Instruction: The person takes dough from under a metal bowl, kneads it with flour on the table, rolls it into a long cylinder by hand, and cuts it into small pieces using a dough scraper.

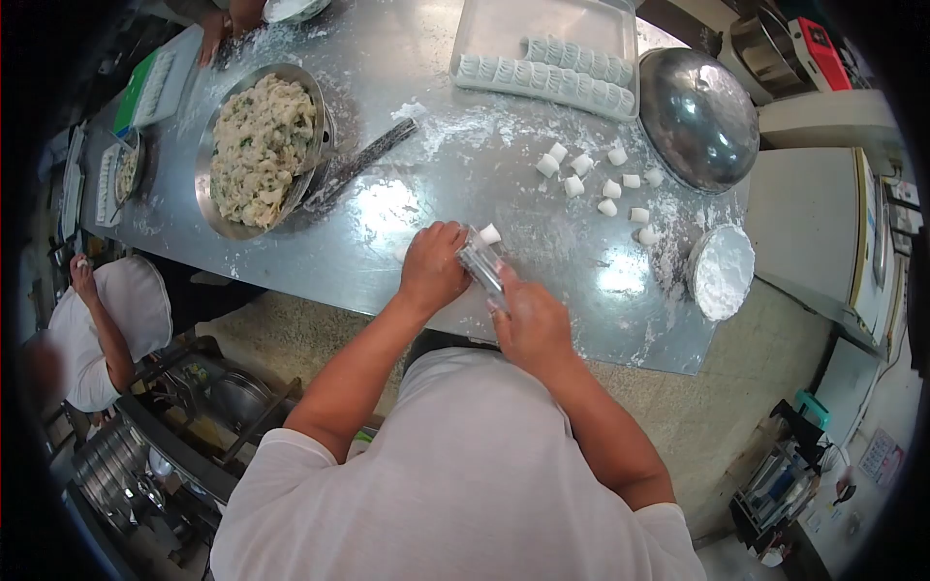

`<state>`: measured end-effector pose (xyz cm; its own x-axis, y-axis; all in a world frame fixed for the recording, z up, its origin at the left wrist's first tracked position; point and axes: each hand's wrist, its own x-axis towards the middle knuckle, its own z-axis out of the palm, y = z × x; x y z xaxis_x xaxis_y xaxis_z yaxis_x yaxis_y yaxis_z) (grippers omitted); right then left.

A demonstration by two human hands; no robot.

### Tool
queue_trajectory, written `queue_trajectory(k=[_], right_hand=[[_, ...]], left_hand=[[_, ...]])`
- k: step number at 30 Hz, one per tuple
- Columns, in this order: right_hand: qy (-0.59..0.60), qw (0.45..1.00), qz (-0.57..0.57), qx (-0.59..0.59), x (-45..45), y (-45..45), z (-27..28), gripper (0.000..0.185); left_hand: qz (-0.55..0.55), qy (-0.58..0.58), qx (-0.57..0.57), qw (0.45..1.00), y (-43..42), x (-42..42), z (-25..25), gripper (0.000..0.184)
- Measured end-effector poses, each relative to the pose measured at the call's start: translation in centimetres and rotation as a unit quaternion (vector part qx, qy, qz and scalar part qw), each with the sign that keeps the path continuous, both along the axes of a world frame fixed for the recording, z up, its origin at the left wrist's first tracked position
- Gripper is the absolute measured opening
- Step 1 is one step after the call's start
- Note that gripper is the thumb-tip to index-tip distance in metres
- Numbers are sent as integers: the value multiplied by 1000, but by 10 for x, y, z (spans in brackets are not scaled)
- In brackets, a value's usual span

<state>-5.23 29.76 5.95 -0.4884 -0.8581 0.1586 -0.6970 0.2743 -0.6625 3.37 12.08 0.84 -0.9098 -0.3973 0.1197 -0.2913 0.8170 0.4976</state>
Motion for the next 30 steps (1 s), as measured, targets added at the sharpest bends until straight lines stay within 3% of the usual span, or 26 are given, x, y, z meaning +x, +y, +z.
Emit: queue_trajectory(k=[4,7,9,11,13,19,26,30], right_hand=[[-73,994,-21,78,4,-3,4,57],[-24,999,-10,26,-4,-18,-21,55],[-21,999,-9,47,-26,-43,-15,54],[-18,998,-11,64,-34,-50,-2,53],[-10,998,-50,-35,-42,-48,5,52],[-24,999,22,14,5,-13,5,54],[-42,996,12,72,2,-27,-1,53],[-27,996,-1,81,-25,-60,-6,52]], left_hand=[[-11,-6,-14,1000,0,0,-6,29],[-4,-1,-2,1000,-1,-1,0,27],[-33,-45,-31,998,-5,4,3,30],[-28,-12,-31,999,-4,12,4,30],[-14,23,-35,999,-9,14,-1,30],[4,41,-25,999,-9,13,-9,32],[17,14,-23,999,-10,13,-20,31],[15,11,-24,1000,-10,12,3,26]])
